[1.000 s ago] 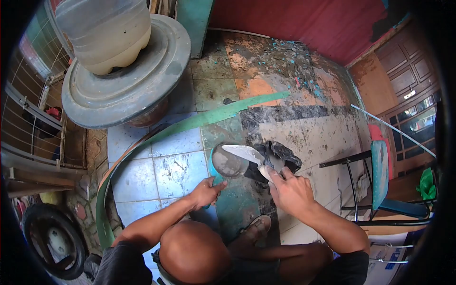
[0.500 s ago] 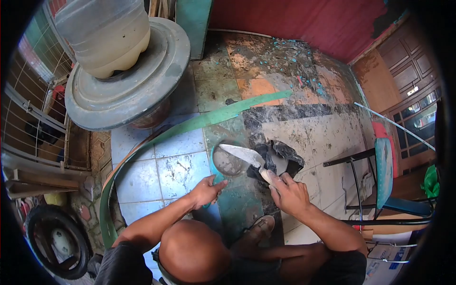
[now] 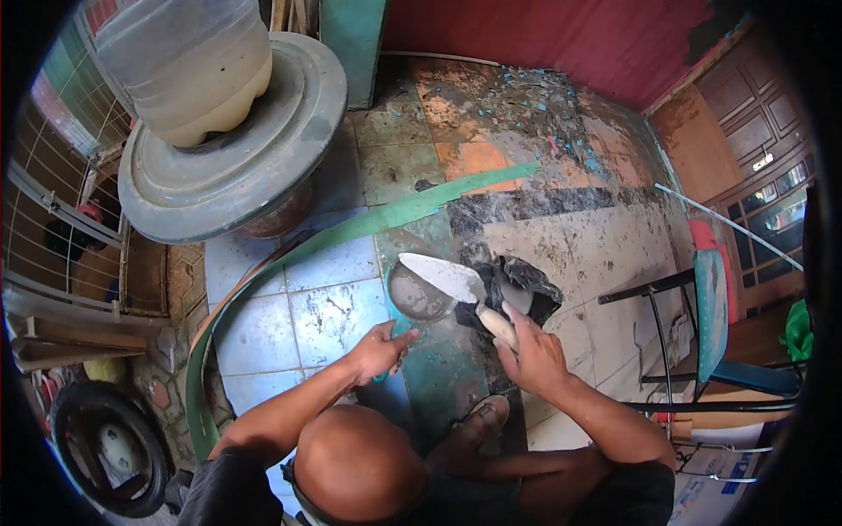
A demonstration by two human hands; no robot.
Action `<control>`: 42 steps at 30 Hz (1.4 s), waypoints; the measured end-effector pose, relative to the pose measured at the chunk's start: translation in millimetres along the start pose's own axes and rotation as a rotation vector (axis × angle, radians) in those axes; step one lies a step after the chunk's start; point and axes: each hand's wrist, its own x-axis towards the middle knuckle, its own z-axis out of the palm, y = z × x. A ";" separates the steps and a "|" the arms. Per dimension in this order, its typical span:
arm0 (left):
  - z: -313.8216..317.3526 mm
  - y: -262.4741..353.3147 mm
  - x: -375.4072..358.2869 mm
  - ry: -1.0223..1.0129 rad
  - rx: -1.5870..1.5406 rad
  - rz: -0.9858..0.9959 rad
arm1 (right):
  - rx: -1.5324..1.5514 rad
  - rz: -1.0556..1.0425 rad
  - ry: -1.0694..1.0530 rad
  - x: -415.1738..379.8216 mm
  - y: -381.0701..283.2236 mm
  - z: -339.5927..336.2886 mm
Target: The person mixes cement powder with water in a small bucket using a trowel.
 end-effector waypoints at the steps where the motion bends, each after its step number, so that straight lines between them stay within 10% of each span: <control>1: 0.1 1.3 -1.6 -0.003 -0.005 -0.005 | -0.035 -0.010 -0.035 -1.4 3.1 2.7; 42: -0.5 85.9 -51.1 -0.025 -0.103 0.070 | -0.166 -0.067 -0.128 14.1 9.3 26.1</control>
